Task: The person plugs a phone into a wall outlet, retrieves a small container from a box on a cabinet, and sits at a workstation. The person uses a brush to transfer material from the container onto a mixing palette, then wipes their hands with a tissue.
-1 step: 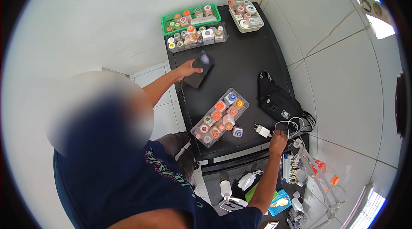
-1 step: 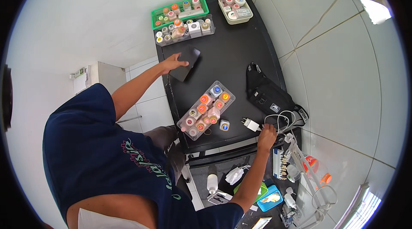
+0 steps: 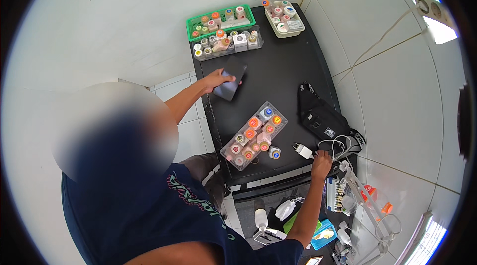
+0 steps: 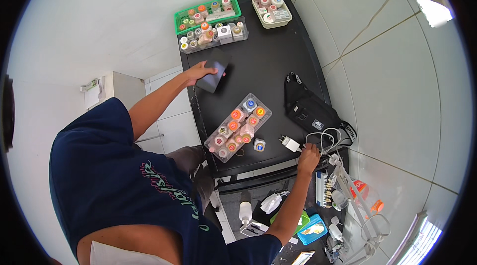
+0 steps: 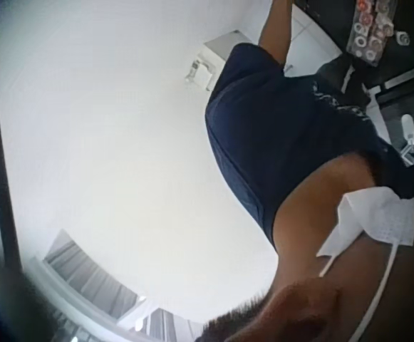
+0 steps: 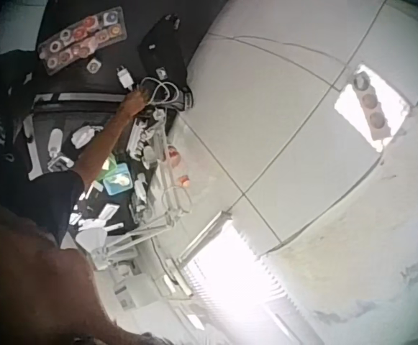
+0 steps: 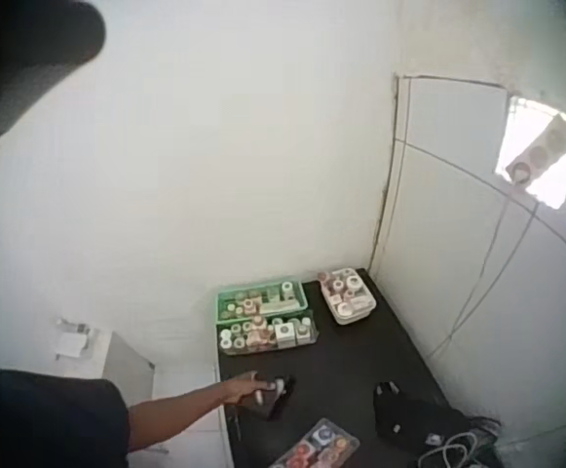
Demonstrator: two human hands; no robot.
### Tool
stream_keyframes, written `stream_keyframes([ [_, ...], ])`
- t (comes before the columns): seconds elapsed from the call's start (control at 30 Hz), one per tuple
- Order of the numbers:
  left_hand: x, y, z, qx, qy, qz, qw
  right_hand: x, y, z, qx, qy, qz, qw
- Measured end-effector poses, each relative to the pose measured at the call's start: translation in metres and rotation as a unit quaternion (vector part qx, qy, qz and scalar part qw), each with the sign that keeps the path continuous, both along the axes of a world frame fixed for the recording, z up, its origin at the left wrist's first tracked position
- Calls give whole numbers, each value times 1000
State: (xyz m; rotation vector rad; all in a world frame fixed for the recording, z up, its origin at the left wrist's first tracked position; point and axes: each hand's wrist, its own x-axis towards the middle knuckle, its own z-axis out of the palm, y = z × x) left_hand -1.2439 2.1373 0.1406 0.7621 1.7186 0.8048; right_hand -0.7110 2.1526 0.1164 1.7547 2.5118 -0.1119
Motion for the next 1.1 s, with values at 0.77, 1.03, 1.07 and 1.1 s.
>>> stream_keyframes([
  [0.77,309,110,106,-100,-725,211,648,-100,-7,143,212,426,-197,857],
  [1.03,310,111,105,-78,-704,207,675,-119,-14,160,230,416,-136,869],
  [1.07,311,111,105,-70,-702,204,678,-120,-15,158,228,426,-151,862],
  [1.1,311,110,105,-62,-700,200,682,-121,-15,157,226,428,-152,862],
])
